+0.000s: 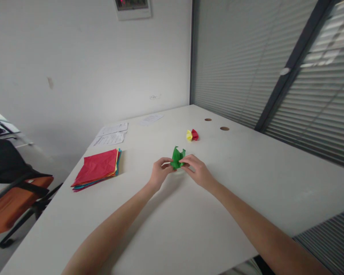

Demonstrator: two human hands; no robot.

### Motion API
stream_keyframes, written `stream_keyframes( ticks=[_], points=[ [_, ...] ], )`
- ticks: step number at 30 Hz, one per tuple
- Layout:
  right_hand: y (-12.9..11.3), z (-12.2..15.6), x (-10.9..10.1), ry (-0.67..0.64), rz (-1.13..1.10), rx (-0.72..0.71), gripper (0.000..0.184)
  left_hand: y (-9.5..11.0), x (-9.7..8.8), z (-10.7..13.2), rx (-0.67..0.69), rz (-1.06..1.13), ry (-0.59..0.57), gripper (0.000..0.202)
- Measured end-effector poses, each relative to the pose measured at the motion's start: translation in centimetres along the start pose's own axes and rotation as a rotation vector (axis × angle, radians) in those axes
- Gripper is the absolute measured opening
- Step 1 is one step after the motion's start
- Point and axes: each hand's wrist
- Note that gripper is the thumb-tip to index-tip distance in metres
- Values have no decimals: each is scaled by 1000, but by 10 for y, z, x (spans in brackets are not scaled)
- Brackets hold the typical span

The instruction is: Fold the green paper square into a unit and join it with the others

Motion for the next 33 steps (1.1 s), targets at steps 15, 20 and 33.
stream_keyframes(
  ticks=[15, 20, 33],
  points=[
    [-5, 2, -3, -85, 232, -172, 28, 6, -15, -10, -132, -39, 15, 41],
    [-11, 4, -6, -157, 304, -87, 30, 12, -8, -4, -104, 27, 18, 44],
    [-10, 4, 7, 73, 137, -1, 11, 19, -1, 0, -129, 118, -61, 34]
  ],
)
Point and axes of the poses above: each hand's wrist, its own z-axis away from the middle knuckle, its own x-axis out of the palm, y = z × x, and after that the axes turned 9 degrees about z, right-handed
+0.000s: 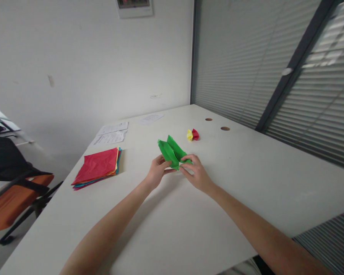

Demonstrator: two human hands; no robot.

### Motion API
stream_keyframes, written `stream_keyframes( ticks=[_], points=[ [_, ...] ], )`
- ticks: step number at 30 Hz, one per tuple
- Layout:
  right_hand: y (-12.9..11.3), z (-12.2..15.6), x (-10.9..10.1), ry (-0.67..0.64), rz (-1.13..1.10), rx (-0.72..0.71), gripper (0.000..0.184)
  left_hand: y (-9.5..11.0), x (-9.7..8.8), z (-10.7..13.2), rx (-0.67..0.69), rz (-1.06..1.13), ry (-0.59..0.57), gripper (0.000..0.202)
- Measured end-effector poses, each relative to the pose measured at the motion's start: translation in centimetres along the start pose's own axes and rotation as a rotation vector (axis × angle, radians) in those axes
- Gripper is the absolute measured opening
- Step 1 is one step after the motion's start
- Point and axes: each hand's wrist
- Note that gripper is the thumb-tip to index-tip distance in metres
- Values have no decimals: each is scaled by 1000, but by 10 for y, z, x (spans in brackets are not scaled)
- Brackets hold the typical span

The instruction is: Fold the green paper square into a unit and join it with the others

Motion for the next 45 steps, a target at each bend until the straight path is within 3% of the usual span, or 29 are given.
stream_keyframes(
  ticks=[11, 20, 26, 30, 40, 45],
  points=[
    [3, 0, 4, 35, -153, 95, 12, 0, 0, -1, -10, -5, 23, 37],
    [-6, 1, -2, -84, -151, 5, 16, -6, -8, -7, 88, -97, 106, 43],
    [-3, -2, -8, 25, -184, 43, 27, 0, -7, -8, 102, -116, 127, 43],
    [8, -2, -6, 9, -202, 39, 31, 3, -7, -8, 97, -115, 143, 43],
    [10, -1, -6, -81, -227, 70, 20, 2, -4, -3, 92, -67, 75, 44],
    [11, -2, -6, -42, -140, 19, 19, 5, -5, -2, -18, -259, 0, 32]
  ],
)
Point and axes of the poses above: each hand's wrist, its own z-axis away from the middle knuckle, its own x-axis out of the palm, y = z × x, and after that the axes turned 9 degrees about z, right-handed
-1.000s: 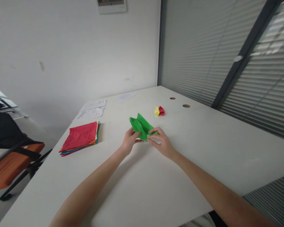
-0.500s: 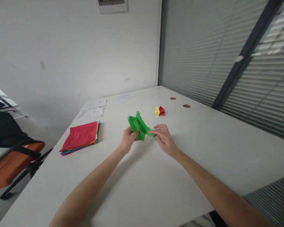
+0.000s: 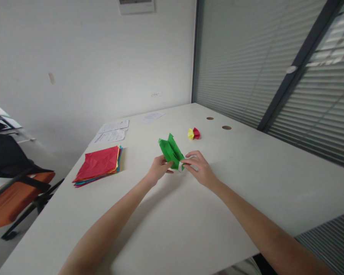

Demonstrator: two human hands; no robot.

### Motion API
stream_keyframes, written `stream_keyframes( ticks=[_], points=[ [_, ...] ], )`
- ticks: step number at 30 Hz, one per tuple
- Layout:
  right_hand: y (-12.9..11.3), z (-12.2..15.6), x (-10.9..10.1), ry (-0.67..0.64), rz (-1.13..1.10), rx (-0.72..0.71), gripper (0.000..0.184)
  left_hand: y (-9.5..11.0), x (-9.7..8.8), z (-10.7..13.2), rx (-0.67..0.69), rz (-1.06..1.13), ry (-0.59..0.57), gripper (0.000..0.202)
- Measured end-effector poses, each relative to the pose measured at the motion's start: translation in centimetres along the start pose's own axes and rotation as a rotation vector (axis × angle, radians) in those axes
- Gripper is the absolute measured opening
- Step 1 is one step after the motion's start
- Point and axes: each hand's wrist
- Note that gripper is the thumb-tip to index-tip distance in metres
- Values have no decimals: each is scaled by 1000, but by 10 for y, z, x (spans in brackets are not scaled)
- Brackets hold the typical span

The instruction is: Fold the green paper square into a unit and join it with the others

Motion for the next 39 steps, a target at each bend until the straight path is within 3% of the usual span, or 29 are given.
stream_keyframes(
  ticks=[3, 11, 16, 23, 33, 39],
  points=[
    [1, 0, 0, 4, 45, -43, 18, -1, 0, 0, -71, -75, -40, 24],
    [-7, -1, 4, 18, 145, -108, 12, -3, 8, 4, -88, 16, -35, 22],
    [-8, -1, 0, 47, 231, -122, 11, -2, 9, 4, -47, -52, -26, 25],
    [-12, -1, -1, 70, 321, -160, 11, -1, 16, 8, -7, 63, -36, 29],
    [-12, -1, 1, 21, 287, -188, 17, 5, 20, 15, 30, 96, -52, 26],
    [-11, -1, -4, 41, 319, -200, 19, 1, 17, 7, 51, -1, 34, 18]
  ],
)
Point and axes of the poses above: each hand's wrist, its own z-axis away from the middle knuckle, its own x-axis out of the palm, y = z × x, and after that the axes turned 9 degrees about z, right-handed
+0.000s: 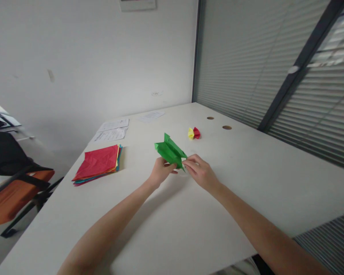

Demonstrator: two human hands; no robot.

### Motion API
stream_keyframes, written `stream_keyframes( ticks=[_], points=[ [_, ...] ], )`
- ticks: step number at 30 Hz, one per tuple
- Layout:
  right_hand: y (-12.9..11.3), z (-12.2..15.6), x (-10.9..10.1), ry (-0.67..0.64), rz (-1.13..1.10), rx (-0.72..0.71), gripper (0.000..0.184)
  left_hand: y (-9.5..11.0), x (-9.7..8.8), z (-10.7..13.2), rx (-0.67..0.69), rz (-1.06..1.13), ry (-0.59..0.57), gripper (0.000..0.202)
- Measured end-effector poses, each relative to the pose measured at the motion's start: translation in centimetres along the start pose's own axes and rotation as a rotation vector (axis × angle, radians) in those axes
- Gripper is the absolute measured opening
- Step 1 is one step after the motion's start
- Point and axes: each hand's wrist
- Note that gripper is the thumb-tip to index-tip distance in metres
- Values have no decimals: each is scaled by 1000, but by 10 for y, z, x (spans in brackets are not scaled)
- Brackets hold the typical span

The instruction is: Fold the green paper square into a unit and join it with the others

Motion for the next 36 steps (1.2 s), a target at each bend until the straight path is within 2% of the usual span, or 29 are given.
stream_keyframes(
  ticks=[4, 11, 17, 24, 28, 32, 36],
  points=[
    [2, -2, -8, 27, -13, 52, 26, 2, -3, -5, -15, -40, 28, 16],
    [10, -1, -9, -147, -266, 20, 33, 7, -12, -7, -83, -158, -60, 17],
    [14, 2, -3, -171, -156, 8, 24, 3, -15, -8, -107, -162, -109, 15],
    [4, -2, -3, -125, -92, 30, 20, -1, -8, -5, -54, -103, -69, 16],
    [4, -4, -7, -129, -31, -31, 19, -1, -11, -8, -1, -203, -84, 11],
    [9, -3, -12, -154, 38, -87, 30, 0, -20, -12, 33, -325, -94, 12],
    [11, -1, -12, -187, 78, -89, 24, 1, -25, -14, 15, -370, -122, 10]
  ],
)
Point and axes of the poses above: each hand's wrist, its own z-axis away from the middle knuckle, its own x-axis out of the palm, y = z × x, and after that the axes turned 9 degrees about z, right-handed
